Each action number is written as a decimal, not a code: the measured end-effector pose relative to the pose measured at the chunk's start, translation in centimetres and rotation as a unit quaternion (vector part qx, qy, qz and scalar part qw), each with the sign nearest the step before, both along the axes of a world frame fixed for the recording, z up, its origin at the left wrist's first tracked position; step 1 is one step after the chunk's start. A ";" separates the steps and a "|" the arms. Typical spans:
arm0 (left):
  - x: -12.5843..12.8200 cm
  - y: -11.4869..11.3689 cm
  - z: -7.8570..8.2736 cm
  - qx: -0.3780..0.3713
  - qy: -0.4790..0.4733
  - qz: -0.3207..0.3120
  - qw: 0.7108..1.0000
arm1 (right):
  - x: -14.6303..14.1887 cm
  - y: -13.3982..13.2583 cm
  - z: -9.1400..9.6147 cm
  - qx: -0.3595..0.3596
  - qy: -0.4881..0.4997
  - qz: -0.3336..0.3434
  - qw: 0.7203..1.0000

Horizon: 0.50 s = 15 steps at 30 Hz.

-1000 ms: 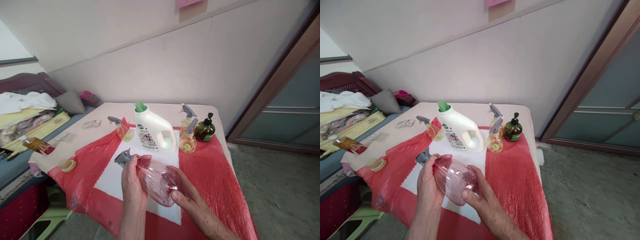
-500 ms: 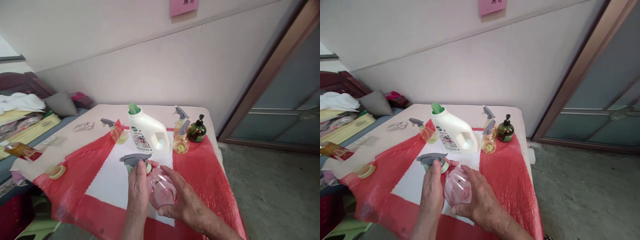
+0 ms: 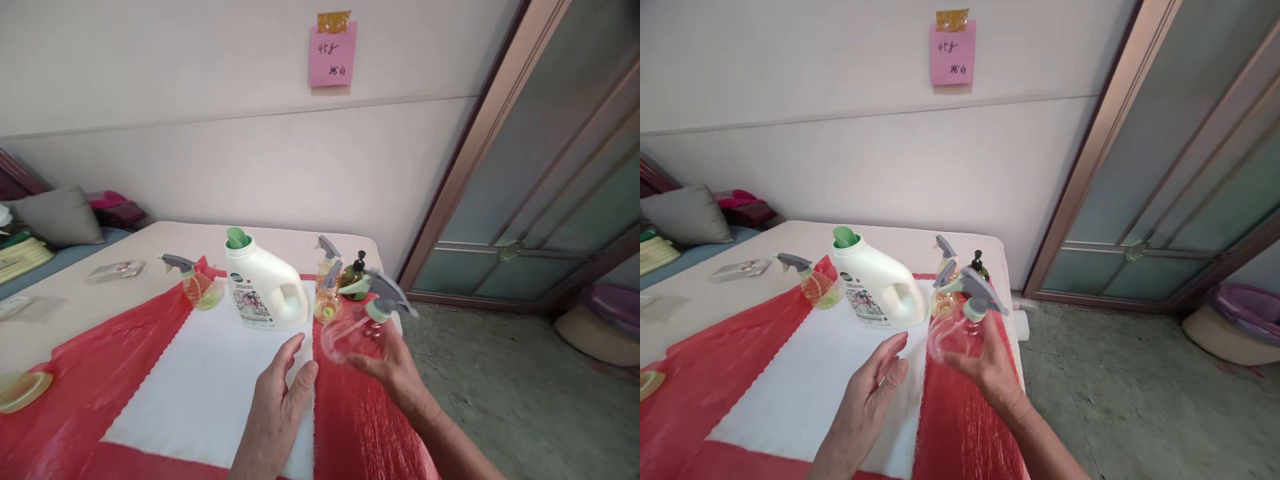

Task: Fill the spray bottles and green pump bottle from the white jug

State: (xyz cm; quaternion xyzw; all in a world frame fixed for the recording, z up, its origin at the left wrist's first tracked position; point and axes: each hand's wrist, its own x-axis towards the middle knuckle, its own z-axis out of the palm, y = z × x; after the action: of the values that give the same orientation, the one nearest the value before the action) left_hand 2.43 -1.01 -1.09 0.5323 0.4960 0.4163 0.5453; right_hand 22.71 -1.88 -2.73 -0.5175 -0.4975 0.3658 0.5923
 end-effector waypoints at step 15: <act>0.0 0.1 -0.1 0.041 0.070 -0.026 0.996 | 3.3 6.6 -6.3 -0.127 -0.220 -0.288 0.923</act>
State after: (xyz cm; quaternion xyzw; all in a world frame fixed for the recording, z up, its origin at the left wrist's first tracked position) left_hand 2.44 -0.91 -1.17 0.5945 0.5013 0.3839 0.4979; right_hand 26.00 4.70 -9.06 -0.7769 -0.3942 0.1170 0.4767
